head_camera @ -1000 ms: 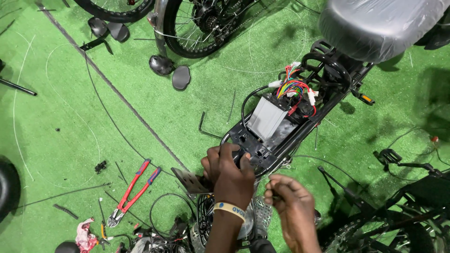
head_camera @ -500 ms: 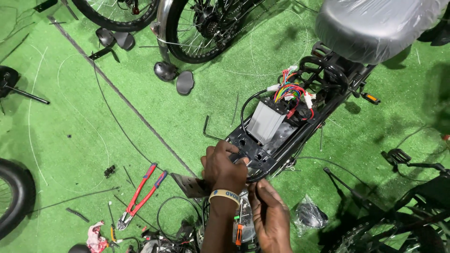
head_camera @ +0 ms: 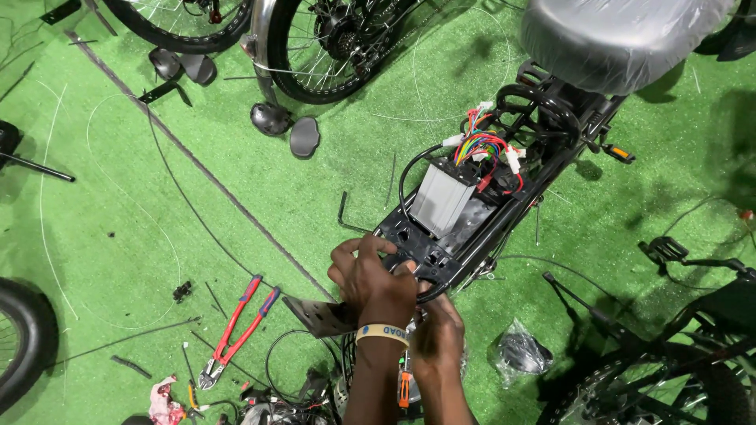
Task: The person assembles an electric bicycle by attaching a silver metal cover to the frame near the battery and wiring. They use a screwdriver to tighten screws and secure the cover in place. The person also handles a basket and various tools on the green floor.
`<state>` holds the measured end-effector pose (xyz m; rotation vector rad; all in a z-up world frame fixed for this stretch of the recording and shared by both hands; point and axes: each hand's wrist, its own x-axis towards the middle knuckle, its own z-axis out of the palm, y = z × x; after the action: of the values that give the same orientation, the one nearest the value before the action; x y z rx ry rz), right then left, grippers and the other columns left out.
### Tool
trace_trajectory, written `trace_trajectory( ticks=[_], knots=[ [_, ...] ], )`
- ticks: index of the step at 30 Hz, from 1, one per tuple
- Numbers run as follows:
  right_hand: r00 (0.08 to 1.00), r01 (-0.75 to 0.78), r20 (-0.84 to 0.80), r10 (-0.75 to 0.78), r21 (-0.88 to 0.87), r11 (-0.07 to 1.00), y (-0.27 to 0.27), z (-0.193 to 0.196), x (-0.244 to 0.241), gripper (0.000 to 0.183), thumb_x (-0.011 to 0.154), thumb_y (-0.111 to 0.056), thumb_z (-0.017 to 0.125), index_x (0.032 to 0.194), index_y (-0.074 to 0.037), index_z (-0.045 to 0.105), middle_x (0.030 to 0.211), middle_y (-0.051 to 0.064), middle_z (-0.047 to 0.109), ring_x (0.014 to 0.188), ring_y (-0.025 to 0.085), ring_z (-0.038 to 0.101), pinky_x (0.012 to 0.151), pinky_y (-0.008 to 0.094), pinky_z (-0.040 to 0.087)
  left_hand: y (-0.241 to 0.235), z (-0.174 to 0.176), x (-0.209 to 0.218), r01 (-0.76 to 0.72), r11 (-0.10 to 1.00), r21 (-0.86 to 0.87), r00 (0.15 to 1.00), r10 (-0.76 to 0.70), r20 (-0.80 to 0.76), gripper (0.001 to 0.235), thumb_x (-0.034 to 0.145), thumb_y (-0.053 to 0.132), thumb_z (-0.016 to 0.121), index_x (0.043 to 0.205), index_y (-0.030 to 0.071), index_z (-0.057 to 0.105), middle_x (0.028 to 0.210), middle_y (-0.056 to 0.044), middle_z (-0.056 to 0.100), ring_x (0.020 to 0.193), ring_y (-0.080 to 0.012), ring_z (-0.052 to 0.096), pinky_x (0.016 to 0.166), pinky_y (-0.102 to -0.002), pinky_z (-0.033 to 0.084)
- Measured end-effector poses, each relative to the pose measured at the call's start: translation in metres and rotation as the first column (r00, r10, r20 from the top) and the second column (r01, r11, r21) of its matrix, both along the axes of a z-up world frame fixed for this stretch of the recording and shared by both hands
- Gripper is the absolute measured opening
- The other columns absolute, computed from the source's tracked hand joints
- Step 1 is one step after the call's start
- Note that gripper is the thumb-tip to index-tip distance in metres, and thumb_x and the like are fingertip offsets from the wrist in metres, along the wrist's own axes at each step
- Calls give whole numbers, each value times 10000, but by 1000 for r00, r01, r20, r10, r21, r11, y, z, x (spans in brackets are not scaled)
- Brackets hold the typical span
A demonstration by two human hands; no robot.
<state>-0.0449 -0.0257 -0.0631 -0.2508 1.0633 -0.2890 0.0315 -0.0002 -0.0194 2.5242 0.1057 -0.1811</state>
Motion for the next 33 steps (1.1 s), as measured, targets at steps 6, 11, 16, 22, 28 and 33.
trace_trajectory(
  ticks=[6, 11, 16, 22, 28, 33],
  knots=[
    [982, -5, 187, 16, -58, 998, 5, -43, 6, 94, 803, -112, 646, 840, -31, 618, 826, 100, 604, 838, 211, 531, 824, 384, 378, 1, 7, 10, 11, 998, 65, 977, 4, -215, 370, 653, 124, 835, 875, 232, 560, 1082, 8, 552, 916, -195, 607, 813, -366, 492],
    [978, 45, 203, -48, 18, 999, 2, -51, 11, 145, 818, -51, 645, 941, 19, 612, 851, 104, 617, 787, 175, 556, 751, 302, 423, 1, 13, 14, 34, 999, 42, 978, -25, -209, 358, 674, 127, 817, 896, 220, 551, 1037, 4, 551, 871, -214, 624, 773, -385, 505],
    [988, 25, 154, -29, 23, 999, 2, -46, 4, 71, 857, -30, 623, 909, 11, 595, 837, 100, 599, 777, 166, 541, 758, 299, 423, 2, 9, 7, 15, 998, 62, 968, 1, -252, 429, 629, 124, 838, 899, 235, 522, 1065, 17, 538, 942, -229, 621, 832, -397, 487],
    [993, -110, 46, 108, 26, 994, -4, -41, 1, 131, 820, -110, 667, 891, -3, 643, 824, 107, 564, 756, 173, 465, 663, 277, 378, -2, 24, 9, -4, 998, 62, 954, 22, -298, 421, 655, 77, 818, 926, 218, 528, 1072, 16, 542, 874, -210, 636, 831, -387, 504],
    [978, -110, 179, 106, 9, 994, -7, -41, 1, 149, 787, -86, 690, 880, 26, 658, 861, 141, 648, 825, 219, 567, 811, 332, 419, 5, 6, 6, 38, 999, -11, 990, -39, -138, 388, 633, 97, 799, 903, 196, 538, 1055, -10, 549, 879, -245, 628, 817, -398, 485],
    [970, -90, 233, 70, 75, 993, -6, -47, 1, 87, 856, -55, 641, 892, 24, 648, 858, 136, 650, 774, 186, 584, 746, 295, 477, 9, -2, 5, 73, 997, -12, 994, -74, -77, 369, 645, 105, 774, 909, 193, 533, 1049, -33, 550, 854, -259, 629, 792, -402, 493]
  ],
)
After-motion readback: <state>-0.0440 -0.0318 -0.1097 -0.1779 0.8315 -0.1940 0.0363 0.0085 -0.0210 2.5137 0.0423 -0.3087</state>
